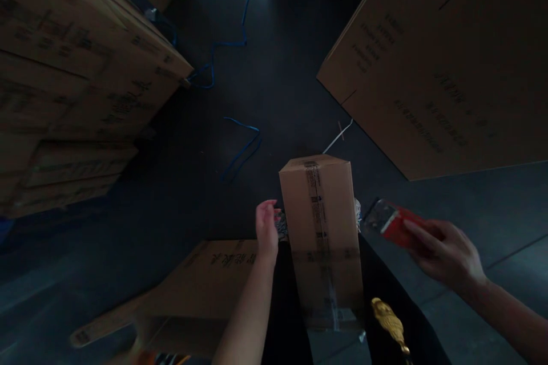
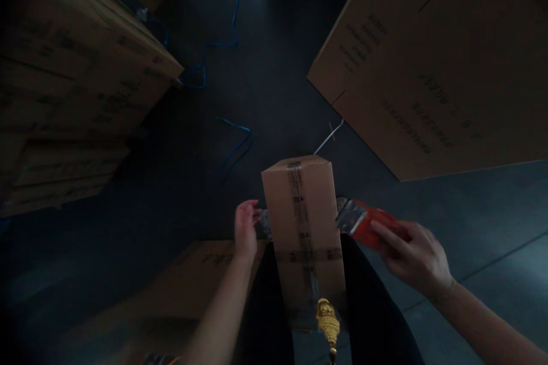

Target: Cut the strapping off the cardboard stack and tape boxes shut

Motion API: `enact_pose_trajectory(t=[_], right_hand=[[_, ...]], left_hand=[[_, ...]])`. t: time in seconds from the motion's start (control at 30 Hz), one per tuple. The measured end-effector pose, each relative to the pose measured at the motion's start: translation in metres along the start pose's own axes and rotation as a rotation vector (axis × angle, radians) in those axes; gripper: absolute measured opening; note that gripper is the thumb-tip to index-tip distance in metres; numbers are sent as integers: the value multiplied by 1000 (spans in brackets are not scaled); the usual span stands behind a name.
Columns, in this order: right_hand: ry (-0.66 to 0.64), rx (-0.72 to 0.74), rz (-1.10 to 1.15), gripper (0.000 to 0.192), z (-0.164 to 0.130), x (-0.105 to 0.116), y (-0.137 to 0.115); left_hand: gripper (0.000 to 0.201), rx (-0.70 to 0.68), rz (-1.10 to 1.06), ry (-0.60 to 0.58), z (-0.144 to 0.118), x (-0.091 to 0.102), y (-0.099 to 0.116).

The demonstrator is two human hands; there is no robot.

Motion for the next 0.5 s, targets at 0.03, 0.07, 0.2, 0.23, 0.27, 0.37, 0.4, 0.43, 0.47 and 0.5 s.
enact_pose_trajectory(t=[0.03, 0.07, 0.2, 0.23, 0.27, 0.37, 0.4, 0.43, 0.47, 0.5], right_hand=[[58, 152, 40, 80, 10, 23, -25], [106, 297, 46, 80, 19, 42, -50], [-17, 490, -8, 76, 46, 60, -115], [-63, 463, 6, 75, 49, 57, -120], [-92, 443, 33, 75, 51, 55, -124], [-107, 475, 103, 73, 53, 51, -117], [-98, 482, 103, 71, 55, 49, -105], [-86, 476, 90, 68, 58, 44, -87], [-72, 460, 64, 64, 62, 38, -63], [-62, 443, 28, 60, 65, 28, -34]], left_hand=[[48, 51, -34, -187, -14, -24, 12], [58, 126, -68, -384, -31, -48, 20], [74, 280, -44, -744, -94, -97, 37], [68, 256, 0, -681, -98, -96, 37], [63, 240, 28, -595, -99, -91, 37], [59, 225, 22, -338, -82, -69, 34], [58, 190, 19, -235, -69, -57, 36], [58, 132, 30, -117, -51, -43, 39], [57, 55, 58, 5, -31, -26, 44], [56, -27, 105, 121, -9, -10, 50]])
Point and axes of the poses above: each hand's wrist, its own z-axis towards the middle knuckle, its own x-axis out of the back of the hand, y = z × x, the point moved 7 cm from there along z, towards the middle knuckle, and after that the axes turned 8 degrees about -z, right-handed, at the moved point
